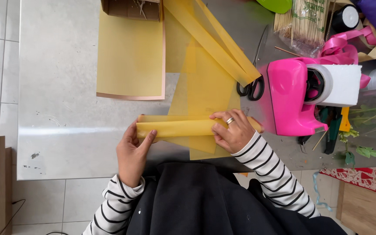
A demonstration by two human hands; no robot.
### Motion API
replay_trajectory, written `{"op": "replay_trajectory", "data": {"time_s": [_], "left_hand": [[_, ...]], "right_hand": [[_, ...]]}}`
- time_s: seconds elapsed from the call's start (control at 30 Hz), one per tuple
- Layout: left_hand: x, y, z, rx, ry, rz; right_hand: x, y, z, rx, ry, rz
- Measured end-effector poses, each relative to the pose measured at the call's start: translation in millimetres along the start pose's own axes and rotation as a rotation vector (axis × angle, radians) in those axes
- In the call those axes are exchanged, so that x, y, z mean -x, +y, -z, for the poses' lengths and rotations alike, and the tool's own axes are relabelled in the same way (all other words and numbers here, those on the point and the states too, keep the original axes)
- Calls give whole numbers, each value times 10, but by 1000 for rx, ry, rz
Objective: The person folds and tapes several sheets of yellow translucent paper by hand on a workspace to prepare for floral arrangement wrapping.
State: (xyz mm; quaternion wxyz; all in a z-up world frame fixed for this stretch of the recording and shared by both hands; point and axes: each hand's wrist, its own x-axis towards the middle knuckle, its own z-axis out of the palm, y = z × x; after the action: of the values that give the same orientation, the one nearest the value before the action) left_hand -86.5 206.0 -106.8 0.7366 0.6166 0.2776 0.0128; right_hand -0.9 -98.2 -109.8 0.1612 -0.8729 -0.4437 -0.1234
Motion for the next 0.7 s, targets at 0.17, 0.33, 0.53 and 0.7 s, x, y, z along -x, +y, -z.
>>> {"op": "replay_trajectory", "data": {"time_s": [0.17,0.33,0.53,0.7], "left_hand": [[-33,41,43,-379,103,-236],[-75,165,-142,-989,293,-816],[-239,-79,-485,-998,-283,-1225],[-422,-270,-525,-1145,-347,-1274]], "right_hand": [[-32,-35,7,-28,-33,-9],[-100,-65,-6,2,-46,-9],[-208,-64,-35,13,-79,-30],[-148,20,-160,-15,-93,-60]]}}
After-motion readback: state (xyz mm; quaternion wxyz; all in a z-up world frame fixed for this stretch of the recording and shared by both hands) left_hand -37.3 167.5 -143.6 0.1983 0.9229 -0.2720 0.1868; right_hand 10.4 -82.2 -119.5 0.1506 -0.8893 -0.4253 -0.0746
